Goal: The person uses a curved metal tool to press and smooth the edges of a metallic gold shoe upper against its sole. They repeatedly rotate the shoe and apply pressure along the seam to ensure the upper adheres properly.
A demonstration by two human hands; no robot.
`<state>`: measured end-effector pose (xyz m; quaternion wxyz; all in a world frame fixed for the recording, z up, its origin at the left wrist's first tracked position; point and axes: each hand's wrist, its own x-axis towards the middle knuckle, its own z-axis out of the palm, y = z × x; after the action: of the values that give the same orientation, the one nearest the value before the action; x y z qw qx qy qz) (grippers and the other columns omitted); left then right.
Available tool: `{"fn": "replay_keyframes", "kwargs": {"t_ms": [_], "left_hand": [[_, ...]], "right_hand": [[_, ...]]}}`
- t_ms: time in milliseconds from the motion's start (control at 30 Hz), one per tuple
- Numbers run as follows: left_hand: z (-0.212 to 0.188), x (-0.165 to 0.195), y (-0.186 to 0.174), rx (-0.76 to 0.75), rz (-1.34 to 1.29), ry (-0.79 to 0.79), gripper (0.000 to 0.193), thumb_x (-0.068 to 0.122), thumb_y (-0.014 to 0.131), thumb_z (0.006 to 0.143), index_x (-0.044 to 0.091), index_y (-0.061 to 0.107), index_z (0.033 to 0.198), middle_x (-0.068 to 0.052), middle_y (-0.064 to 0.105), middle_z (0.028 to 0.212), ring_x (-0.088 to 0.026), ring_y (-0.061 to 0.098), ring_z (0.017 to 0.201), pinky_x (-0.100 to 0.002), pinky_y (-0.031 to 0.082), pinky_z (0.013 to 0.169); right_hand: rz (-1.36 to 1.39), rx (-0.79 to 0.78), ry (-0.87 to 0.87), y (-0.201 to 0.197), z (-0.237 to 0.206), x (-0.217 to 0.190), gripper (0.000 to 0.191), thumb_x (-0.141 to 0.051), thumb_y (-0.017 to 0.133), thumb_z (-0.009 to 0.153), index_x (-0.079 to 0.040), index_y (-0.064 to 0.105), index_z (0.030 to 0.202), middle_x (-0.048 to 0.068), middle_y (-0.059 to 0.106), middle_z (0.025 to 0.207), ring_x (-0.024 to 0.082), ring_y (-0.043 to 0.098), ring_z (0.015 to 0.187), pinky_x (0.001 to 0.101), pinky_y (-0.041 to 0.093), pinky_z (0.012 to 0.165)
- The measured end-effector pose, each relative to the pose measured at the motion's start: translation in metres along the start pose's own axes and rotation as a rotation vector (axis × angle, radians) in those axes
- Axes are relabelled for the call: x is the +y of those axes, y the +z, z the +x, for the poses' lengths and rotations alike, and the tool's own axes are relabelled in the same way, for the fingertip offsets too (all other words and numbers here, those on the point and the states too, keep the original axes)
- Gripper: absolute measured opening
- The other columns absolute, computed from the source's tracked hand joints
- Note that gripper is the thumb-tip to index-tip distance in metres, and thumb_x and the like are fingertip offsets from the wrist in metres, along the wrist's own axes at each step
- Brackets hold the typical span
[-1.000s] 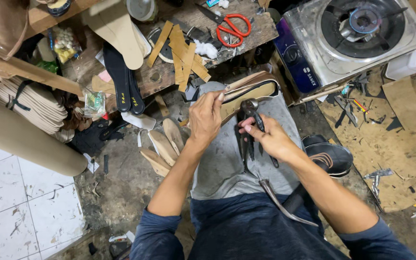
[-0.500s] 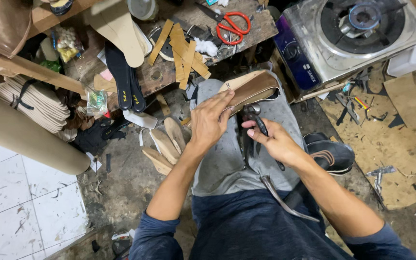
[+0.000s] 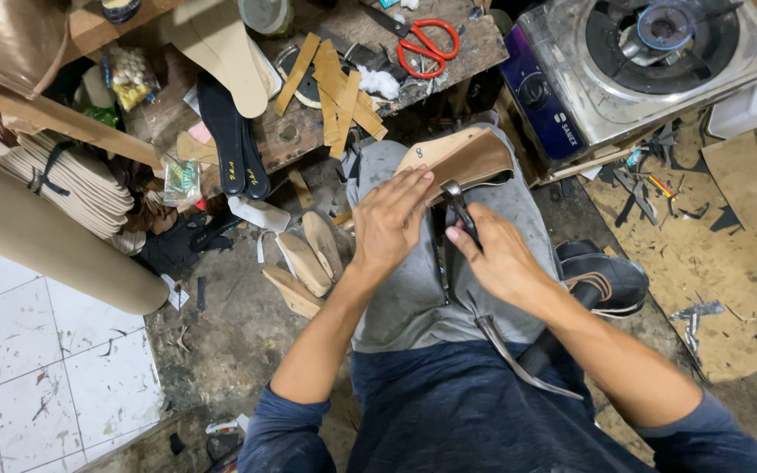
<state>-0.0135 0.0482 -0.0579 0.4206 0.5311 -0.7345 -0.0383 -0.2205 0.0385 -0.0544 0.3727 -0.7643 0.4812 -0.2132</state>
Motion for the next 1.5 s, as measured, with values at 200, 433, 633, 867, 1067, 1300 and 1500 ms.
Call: {"fn": "replay_keyframes", "kwargs": {"t_ms": [200, 433, 633, 867, 1067, 1300, 1500], "left_hand": [[0.024, -0.026, 0.003, -0.025, -0.085, -0.062, 0.038, 0.000, 0.074, 0.084, 0.009, 0.072, 0.121, -0.008, 0.074, 0.124, -0.026, 0.072, 0.115, -0.035, 0.058, 0.094], [0.040, -0.039, 0.001, -0.212, -0.273, -0.138, 0.046, 0.013, 0.074, 0.080, 0.010, 0.069, 0.126, -0.012, 0.071, 0.128, -0.033, 0.070, 0.114, -0.039, 0.056, 0.094], [0.071, -0.038, 0.012, -0.466, -0.121, -0.532, 0.047, 0.043, 0.072, 0.087, 0.019, 0.072, 0.128, -0.013, 0.073, 0.120, -0.034, 0.070, 0.109, -0.044, 0.055, 0.093], [0.050, -0.019, 0.020, -0.348, 0.070, -0.234, 0.043, 0.033, 0.062, 0.099, 0.015, 0.061, 0.138, -0.016, 0.070, 0.127, -0.040, 0.069, 0.102, -0.050, 0.055, 0.083], [0.044, -0.014, 0.029, -0.303, 0.145, -0.134, 0.049, 0.029, 0.060, 0.100, 0.012, 0.052, 0.145, -0.020, 0.065, 0.133, -0.039, 0.069, 0.106, -0.048, 0.057, 0.079], [0.066, -0.024, 0.043, -0.472, 0.107, -0.214, 0.049, 0.039, 0.053, 0.103, 0.028, 0.049, 0.150, -0.028, 0.059, 0.135, -0.054, 0.061, 0.110, -0.058, 0.053, 0.087], [0.076, -0.017, 0.051, -0.538, 0.171, -0.198, 0.055, 0.039, 0.048, 0.102, 0.028, 0.040, 0.155, -0.031, 0.060, 0.129, -0.053, 0.061, 0.111, -0.058, 0.052, 0.086]], "right_hand": [[0.078, 0.226, -0.090, 0.028, 0.028, -0.003, 0.026, -0.020, 0.060, 0.104, 0.004, 0.049, 0.101, 0.027, 0.062, 0.087, 0.047, 0.060, 0.081, 0.0510, 0.047, 0.073], [-0.044, 0.074, 0.110, 0.019, 0.027, 0.001, 0.028, -0.023, 0.061, 0.102, 0.002, 0.048, 0.104, 0.030, 0.065, 0.076, 0.054, 0.062, 0.076, 0.0575, 0.046, 0.065], [-0.056, 0.062, 0.003, 0.018, 0.032, 0.005, 0.027, -0.021, 0.061, 0.101, 0.003, 0.048, 0.107, 0.030, 0.064, 0.078, 0.055, 0.060, 0.078, 0.0579, 0.046, 0.066], [-0.413, -0.135, -0.150, -0.029, 0.034, 0.038, 0.021, -0.003, 0.060, 0.083, 0.005, 0.054, 0.102, 0.030, 0.063, 0.098, 0.049, 0.062, 0.096, 0.0545, 0.050, 0.084], [-0.437, -0.086, -0.102, -0.048, 0.046, 0.029, 0.022, -0.007, 0.064, 0.088, 0.008, 0.056, 0.103, 0.031, 0.060, 0.102, 0.049, 0.061, 0.094, 0.0553, 0.049, 0.082], [-0.471, 0.087, -0.292, -0.044, 0.038, 0.022, 0.016, 0.002, 0.059, 0.095, 0.011, 0.051, 0.105, 0.031, 0.058, 0.103, 0.049, 0.061, 0.095, 0.0529, 0.050, 0.082], [-0.409, -0.078, -0.080, -0.051, 0.044, 0.031, 0.022, -0.002, 0.063, 0.089, 0.009, 0.051, 0.105, 0.030, 0.061, 0.101, 0.049, 0.064, 0.092, 0.0530, 0.052, 0.078]]}}
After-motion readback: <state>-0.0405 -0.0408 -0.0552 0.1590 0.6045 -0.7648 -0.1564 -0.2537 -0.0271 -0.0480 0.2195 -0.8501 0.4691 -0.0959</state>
